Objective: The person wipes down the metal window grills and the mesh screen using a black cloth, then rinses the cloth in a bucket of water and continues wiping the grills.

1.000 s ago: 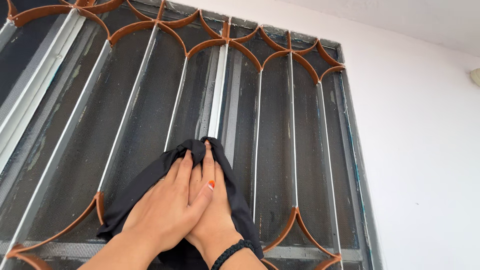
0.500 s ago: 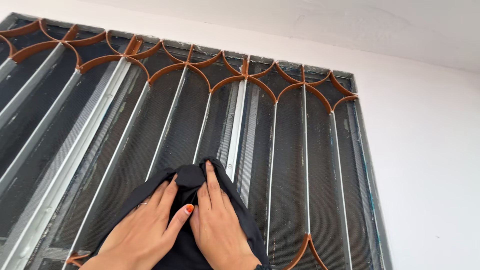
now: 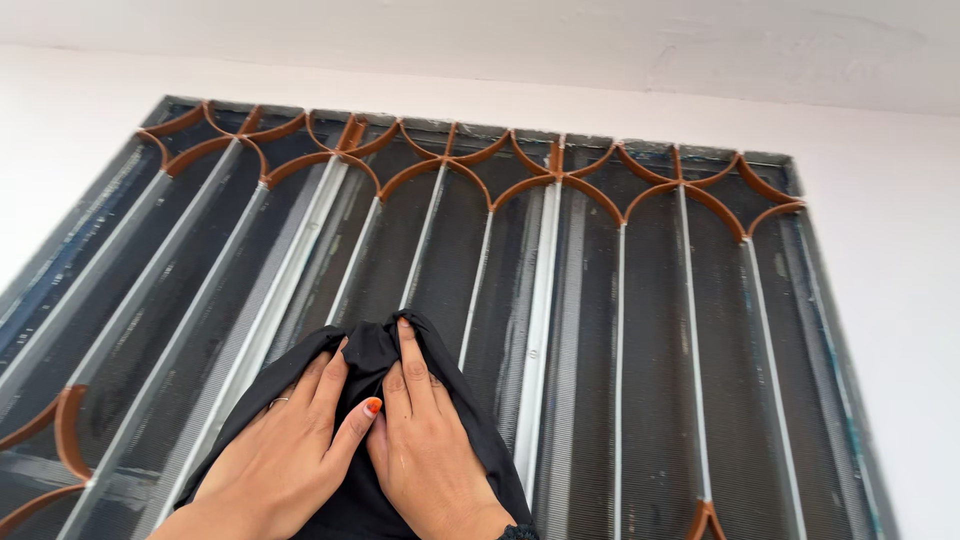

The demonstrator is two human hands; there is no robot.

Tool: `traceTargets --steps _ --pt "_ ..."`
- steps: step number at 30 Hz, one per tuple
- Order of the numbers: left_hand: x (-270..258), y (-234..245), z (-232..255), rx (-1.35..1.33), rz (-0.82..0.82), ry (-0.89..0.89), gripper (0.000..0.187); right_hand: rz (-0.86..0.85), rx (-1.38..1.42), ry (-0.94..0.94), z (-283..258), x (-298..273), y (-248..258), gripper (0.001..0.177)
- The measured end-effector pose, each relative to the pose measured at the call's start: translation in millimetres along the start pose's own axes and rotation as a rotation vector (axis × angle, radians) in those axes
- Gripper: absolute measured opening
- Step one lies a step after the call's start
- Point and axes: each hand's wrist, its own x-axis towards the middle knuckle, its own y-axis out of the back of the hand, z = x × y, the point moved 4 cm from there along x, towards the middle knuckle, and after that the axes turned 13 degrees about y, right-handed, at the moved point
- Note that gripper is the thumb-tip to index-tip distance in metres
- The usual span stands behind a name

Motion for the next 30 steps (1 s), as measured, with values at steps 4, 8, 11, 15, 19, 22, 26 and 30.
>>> traceTargets --steps 4,8,11,15,19,22,26,30 --pt "15 14 -30 -0.023 0.010 0.015 0.081 0.007 0.057 -0.046 -10 22 -25 0.046" --pt "39 26 -61 -0.048 0.022 0.008 0.081 0.020 0.031 -0.087 -17 53 -56 0.040" --pt "63 35 -89 -0.045 -0.010 0.024 0.078 0.037 0.022 -0.125 -23 74 -84 0.041" --pt "87 37 -118 -0.087 0.061 -0.059 0.074 0.030 -0.010 -0.137 -24 92 -124 0.045" --pt "101 32 -137 -0.188 0.055 -0.105 0.072 -0.012 -0.107 -0.175 -19 97 -158 0.044" --pt "111 25 -142 -0.236 0.012 -0.113 0.072 -0.059 -0.099 -0.315 -10 92 -174 0.052" --pt "117 10 -137 -0.373 -0.018 -0.151 0.073 -0.109 -0.227 -0.379 -2 86 -187 0.052" --pt "120 -8 -127 -0.468 -0.028 -0.092 0.074 -0.416 -0.477 -0.250 3 90 -198 0.044"
